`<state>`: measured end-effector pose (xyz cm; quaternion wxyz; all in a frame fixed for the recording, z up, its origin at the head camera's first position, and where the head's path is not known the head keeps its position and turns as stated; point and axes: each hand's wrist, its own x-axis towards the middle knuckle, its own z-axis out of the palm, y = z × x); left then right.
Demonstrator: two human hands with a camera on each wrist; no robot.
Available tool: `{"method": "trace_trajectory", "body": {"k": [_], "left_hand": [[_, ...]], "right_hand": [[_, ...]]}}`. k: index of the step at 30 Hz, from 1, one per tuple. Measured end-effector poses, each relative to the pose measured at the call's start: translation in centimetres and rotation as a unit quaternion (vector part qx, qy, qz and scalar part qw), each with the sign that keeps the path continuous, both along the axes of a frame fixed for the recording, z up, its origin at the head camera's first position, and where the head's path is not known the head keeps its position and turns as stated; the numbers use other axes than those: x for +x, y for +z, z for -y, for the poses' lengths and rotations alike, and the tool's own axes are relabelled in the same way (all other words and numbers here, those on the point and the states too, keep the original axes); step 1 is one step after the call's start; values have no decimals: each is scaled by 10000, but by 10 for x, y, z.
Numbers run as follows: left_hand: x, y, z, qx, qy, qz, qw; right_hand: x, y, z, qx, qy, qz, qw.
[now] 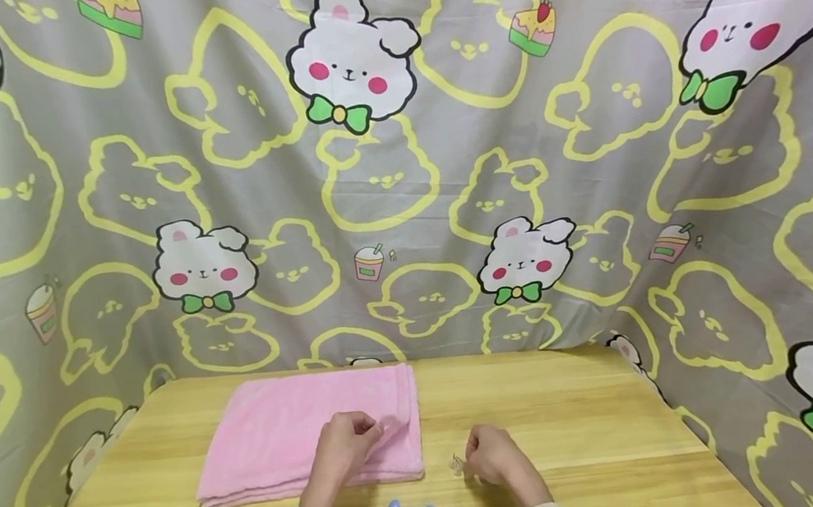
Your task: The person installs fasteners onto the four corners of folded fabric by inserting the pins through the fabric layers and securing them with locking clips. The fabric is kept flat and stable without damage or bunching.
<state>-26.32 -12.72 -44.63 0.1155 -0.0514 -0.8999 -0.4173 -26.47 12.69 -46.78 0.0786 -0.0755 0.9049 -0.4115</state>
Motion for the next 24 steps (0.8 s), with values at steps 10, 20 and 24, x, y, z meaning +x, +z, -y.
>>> {"method": "trace_trajectory", "body": {"k": [10, 20, 24], "left_hand": [[-2, 3, 1, 25, 7, -67, 10000], [-1, -5, 0, 85, 3, -22, 10000], [-1, -5, 0, 91, 89, -68, 9999]], "right_hand": [[-3, -3, 2, 1, 148, 18, 9999], [0, -6, 4, 165, 22, -262, 9995], [-1, -3, 5, 326, -184, -406, 9985]]}}
